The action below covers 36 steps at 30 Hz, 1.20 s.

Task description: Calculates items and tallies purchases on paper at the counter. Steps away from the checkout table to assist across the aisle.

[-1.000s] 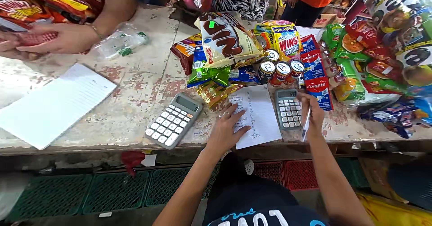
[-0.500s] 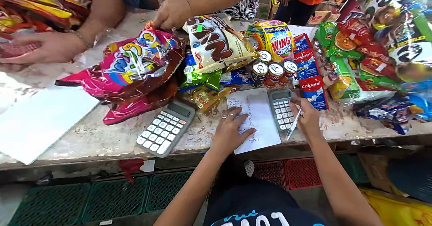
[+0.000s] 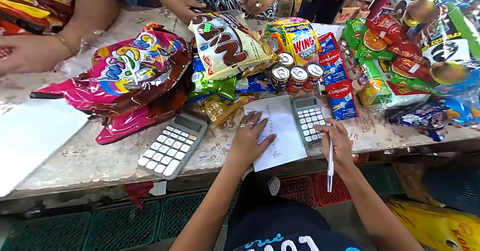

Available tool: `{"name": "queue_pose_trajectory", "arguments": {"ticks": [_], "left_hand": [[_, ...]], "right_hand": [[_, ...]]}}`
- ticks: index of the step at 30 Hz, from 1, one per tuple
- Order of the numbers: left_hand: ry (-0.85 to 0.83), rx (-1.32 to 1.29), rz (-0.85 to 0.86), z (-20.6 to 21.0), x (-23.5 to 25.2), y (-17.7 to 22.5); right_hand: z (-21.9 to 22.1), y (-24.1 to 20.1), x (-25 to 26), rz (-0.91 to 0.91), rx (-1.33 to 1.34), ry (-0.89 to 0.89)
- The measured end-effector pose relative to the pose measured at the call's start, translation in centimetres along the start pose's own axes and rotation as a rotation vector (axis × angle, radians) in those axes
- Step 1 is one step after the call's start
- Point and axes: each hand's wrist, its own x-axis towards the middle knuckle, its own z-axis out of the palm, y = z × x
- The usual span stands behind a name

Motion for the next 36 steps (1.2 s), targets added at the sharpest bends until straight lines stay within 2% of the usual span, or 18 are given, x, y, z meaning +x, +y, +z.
{"name": "queue_pose_trajectory", "arguments": {"ticks": [5, 14, 16, 19, 22, 27, 33, 36], "left_hand": [[0.009, -0.003, -0.003, 0.0, 0.0, 0.1], [-0.017, 0.04, -0.035, -0.1, 0.4, 0.4], [-0.029, 0.065, -0.047, -0.1, 0.5, 0.5], [-0.045, 0.083, -0.058, -0.1, 0.8, 0.7], [-0.044, 0.098, -0.043, -0.1, 0.6, 0.6], [-0.066, 0.123, -0.054, -0.3, 0.7, 0.8], [-0.076, 0.116, -0.064, -0.4, 0.7, 0.7], [-0.069, 0.101, -0.062, -0.3, 0.7, 0.6]], "right_hand": [[1.1, 0.3, 0.5, 0.012, -0.13, -0.055], [-1.3, 1.5, -0.4, 0.013, -0.054, 0.05], [-1.9, 2.2, -0.7, 0.043, -0.094, 0.101], [-2.0, 3.6, -1.4, 0.086, -0.183, 0.055], [-2.1, 1.3, -0.7, 0.078, -0.132, 0.076], [-0.6, -2.0, 1.2, -0.052, -0.068, 0.082], [-0.5, -1.6, 2.4, -0.069, -0.078, 0.121], [0.8, -0.4, 2.2, -0.06, -0.154, 0.07]]}}
